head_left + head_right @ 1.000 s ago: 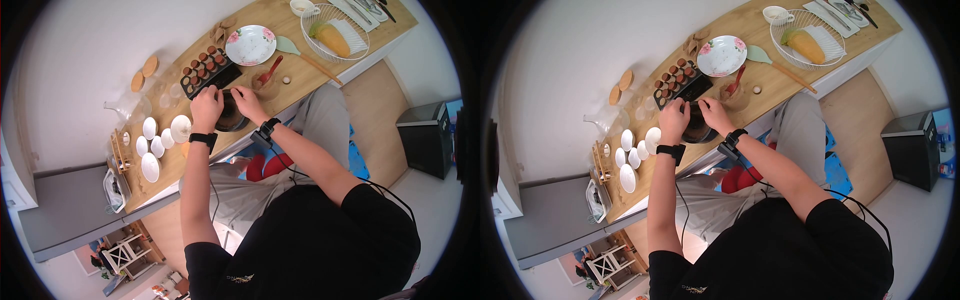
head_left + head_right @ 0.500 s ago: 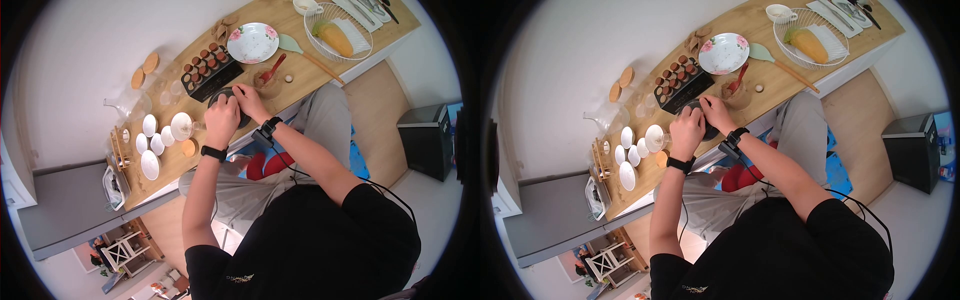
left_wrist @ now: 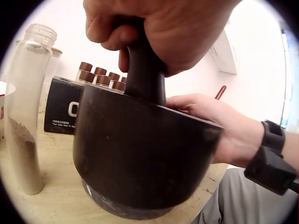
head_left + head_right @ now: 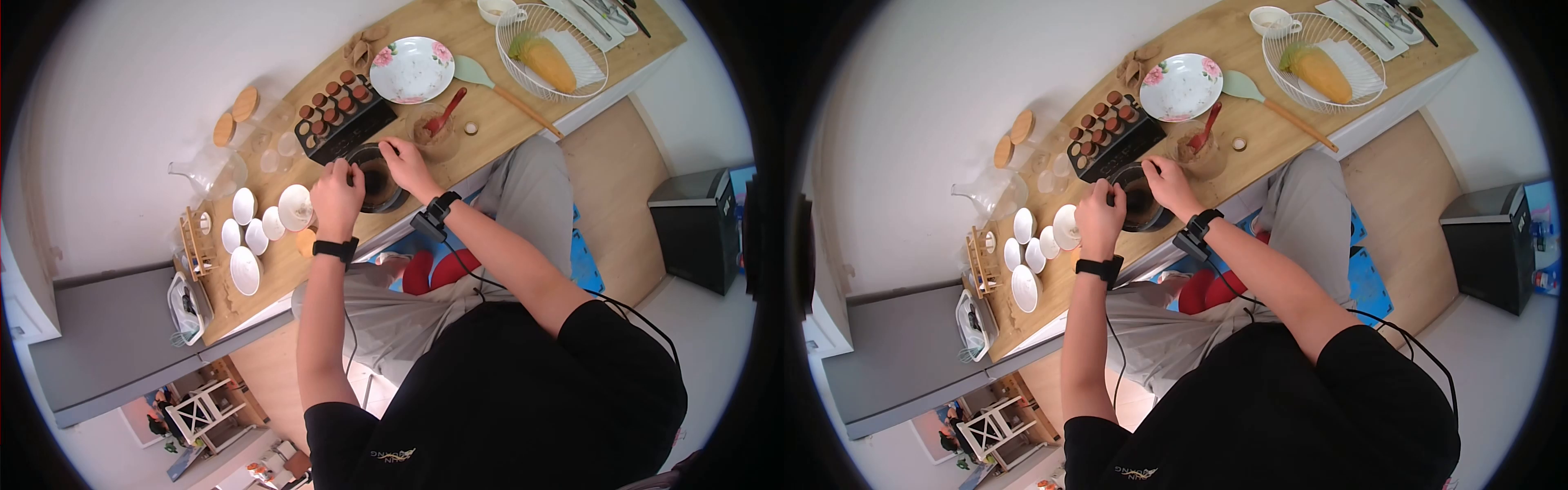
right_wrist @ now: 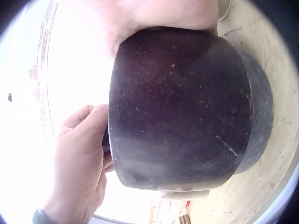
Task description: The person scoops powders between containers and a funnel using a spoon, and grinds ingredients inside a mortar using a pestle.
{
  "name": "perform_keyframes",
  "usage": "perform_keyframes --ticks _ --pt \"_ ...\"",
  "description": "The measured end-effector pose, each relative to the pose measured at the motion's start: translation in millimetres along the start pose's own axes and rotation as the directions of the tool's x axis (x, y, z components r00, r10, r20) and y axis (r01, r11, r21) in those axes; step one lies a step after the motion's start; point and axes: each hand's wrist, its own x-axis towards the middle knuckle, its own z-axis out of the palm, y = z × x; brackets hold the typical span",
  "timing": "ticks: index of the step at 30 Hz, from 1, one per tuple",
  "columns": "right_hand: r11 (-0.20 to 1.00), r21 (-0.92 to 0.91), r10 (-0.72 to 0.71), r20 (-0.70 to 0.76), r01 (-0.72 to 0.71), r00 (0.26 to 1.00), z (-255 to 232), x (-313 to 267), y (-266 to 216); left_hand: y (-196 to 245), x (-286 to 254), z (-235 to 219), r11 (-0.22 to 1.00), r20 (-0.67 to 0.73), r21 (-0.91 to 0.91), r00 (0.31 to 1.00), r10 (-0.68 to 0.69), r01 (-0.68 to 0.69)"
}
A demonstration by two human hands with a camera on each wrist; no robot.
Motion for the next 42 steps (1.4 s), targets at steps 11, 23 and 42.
perform_keyframes --ticks 11,23,42 --pt "0.998 0.011 -0.056 0.009 0.056 0.998 1 4 9 30 29 13 0.983 0.045 0.061 0.984 0.171 -0.174" --pt "1.000 0.009 -0.022 -0.014 0.022 1.000 1 0 -1 -2 -3 4 0.997 -0.059 -0.055 0.997 -0.053 0.050" --pt "1.000 -0.005 -0.013 -0.007 0.013 1.000 2 2 6 -12 4 7 0.981 0.004 -0.091 0.985 -0.171 0.171"
